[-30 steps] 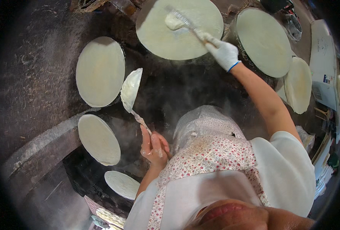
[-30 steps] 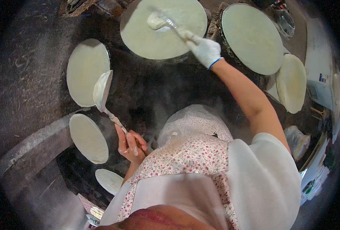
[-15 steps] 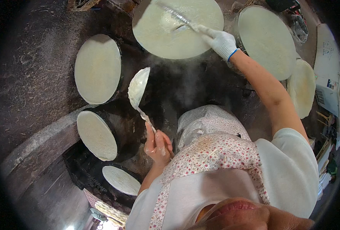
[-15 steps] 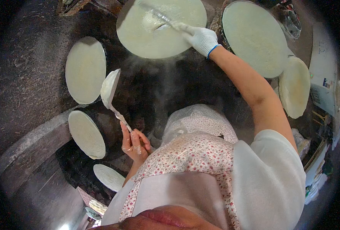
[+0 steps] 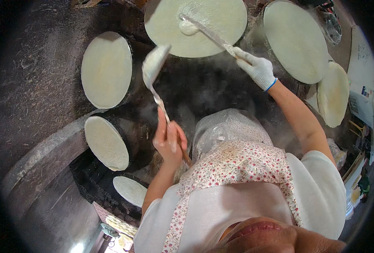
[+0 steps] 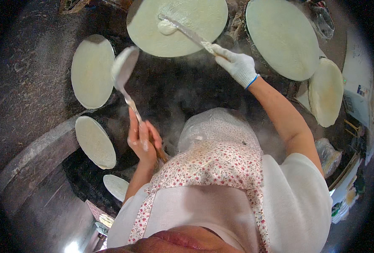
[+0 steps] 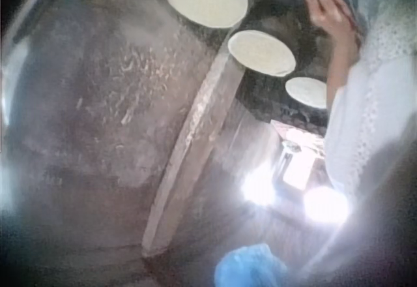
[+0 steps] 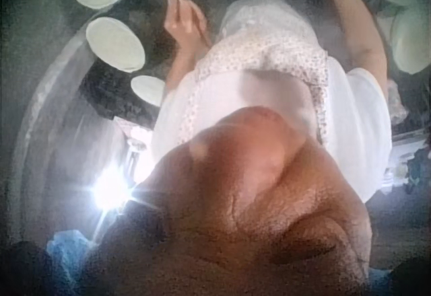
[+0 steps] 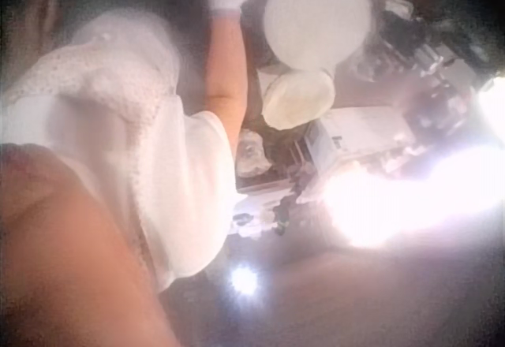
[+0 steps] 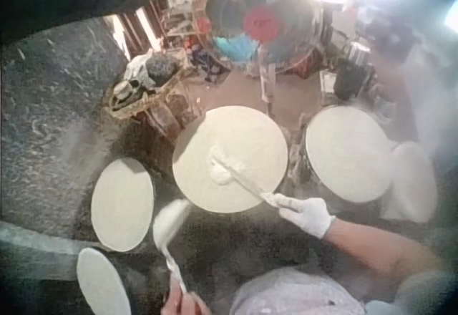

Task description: The person ladles batter onto multiple hot griddles, spreads it into thin circles, and flips the crepes as they cook. The person uses a ladle and a wooden spatula to manage several crepes at once on a large cooking surface.

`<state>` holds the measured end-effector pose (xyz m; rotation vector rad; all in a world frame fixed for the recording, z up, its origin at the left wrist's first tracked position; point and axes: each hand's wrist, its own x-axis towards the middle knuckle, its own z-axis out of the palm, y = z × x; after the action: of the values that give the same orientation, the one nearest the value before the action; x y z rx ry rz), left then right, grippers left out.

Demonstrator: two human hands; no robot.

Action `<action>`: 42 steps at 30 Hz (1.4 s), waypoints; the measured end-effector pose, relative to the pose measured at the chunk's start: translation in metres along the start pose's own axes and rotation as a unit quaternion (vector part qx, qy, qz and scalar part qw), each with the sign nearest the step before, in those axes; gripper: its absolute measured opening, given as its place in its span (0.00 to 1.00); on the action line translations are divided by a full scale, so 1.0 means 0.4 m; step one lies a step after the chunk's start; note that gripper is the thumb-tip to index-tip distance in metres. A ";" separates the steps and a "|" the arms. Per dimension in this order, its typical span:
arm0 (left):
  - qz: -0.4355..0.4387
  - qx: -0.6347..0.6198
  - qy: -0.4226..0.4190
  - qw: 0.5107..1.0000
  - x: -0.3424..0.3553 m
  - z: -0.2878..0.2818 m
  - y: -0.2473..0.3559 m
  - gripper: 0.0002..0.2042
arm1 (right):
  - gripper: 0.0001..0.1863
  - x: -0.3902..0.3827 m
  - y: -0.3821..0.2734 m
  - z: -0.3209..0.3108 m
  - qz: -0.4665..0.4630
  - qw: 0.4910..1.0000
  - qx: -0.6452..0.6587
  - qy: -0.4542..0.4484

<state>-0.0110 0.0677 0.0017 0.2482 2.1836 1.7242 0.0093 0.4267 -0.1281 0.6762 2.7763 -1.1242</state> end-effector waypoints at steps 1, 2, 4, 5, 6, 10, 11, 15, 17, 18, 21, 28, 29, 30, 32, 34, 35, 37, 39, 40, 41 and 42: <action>-0.010 -0.032 0.007 0.999 0.038 0.009 0.021 0.27 | 0.25 0.008 0.003 0.008 -0.007 0.998 0.054 0.039; -0.015 -0.072 0.005 0.997 0.085 0.024 0.027 0.27 | 0.25 0.012 0.018 0.016 -0.011 0.991 0.100 0.087; -0.069 -0.153 0.011 0.986 0.178 0.057 0.069 0.28 | 0.25 0.000 0.007 0.014 0.011 0.993 0.096 0.069; -0.070 -0.160 0.014 0.985 0.210 0.066 0.076 0.27 | 0.24 -0.008 -0.027 0.000 0.032 0.999 0.041 0.007; -0.087 -0.192 0.014 0.977 0.239 0.074 0.080 0.27 | 0.24 -0.006 -0.044 -0.011 0.052 0.997 -0.017 -0.052; -0.142 -0.272 0.012 0.952 0.321 0.115 0.053 0.28 | 0.23 -0.001 -0.019 0.000 0.023 0.981 0.179 0.064; -0.165 -0.297 0.018 0.940 0.331 0.129 0.044 0.28 | 0.23 0.003 -0.001 0.019 0.020 0.983 0.178 0.039; -0.292 -0.392 0.075 0.869 0.335 0.179 0.024 0.25 | 0.23 0.003 -0.067 0.016 0.041 0.986 0.146 -0.065; -0.342 -0.402 0.090 0.845 0.328 0.194 0.043 0.20 | 0.24 0.008 -0.025 0.062 -0.004 0.974 0.218 -0.063; -0.356 -0.468 0.074 0.805 0.326 0.182 0.028 0.17 | 0.24 0.007 -0.015 0.080 -0.028 0.965 0.254 -0.064; -0.345 -0.690 -0.013 0.637 0.317 0.116 0.002 0.08 | 0.23 -0.021 -0.124 -0.035 0.159 0.909 0.342 -0.178; -0.250 -0.761 -0.120 0.587 0.239 0.064 0.151 0.25 | 0.24 -0.067 -0.175 -0.271 0.049 0.891 0.448 0.050; -0.257 -0.769 -0.117 0.573 0.263 0.065 0.142 0.25 | 0.24 -0.053 -0.181 -0.288 0.075 0.898 0.432 0.042; -0.263 -0.776 -0.114 0.562 0.277 0.063 0.144 0.25 | 0.24 -0.036 -0.198 -0.299 0.098 0.902 0.418 0.034; -0.249 -0.786 -0.122 0.552 0.257 0.066 0.169 0.21 | 0.24 0.012 -0.185 -0.274 0.118 0.913 0.388 0.043; -0.205 -0.781 -0.133 0.575 0.210 0.036 0.131 0.18 | 0.24 0.051 -0.162 -0.182 0.118 0.928 0.350 0.038; -0.198 -0.777 -0.068 0.594 0.178 0.038 0.153 0.15 | 0.24 0.071 -0.132 -0.124 0.105 0.939 0.325 0.038; -0.201 -0.785 -0.053 0.583 0.127 0.024 0.119 0.19 | 0.24 0.090 -0.082 0.006 0.064 0.951 0.301 0.001; -0.210 -0.782 -0.017 0.586 0.063 0.007 0.103 0.18 | 0.23 0.069 -0.035 0.084 -0.048 0.955 0.288 -0.046; -0.213 -0.779 -0.002 0.589 0.028 -0.004 0.088 0.17 | 0.23 0.076 -0.030 0.087 -0.064 0.954 0.289 -0.054; -0.202 -0.771 0.008 0.604 0.004 -0.018 0.066 0.17 | 0.23 0.086 -0.026 0.094 -0.079 0.951 0.292 -0.064; -0.182 -0.753 0.022 0.632 -0.035 -0.034 0.051 0.17 | 0.24 0.101 -0.053 0.078 -0.039 0.946 0.318 -0.047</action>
<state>-0.0047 0.0555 0.0266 -0.6171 0.1297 2.5197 -0.0392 0.4071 -0.1464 0.5270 2.3537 -2.0371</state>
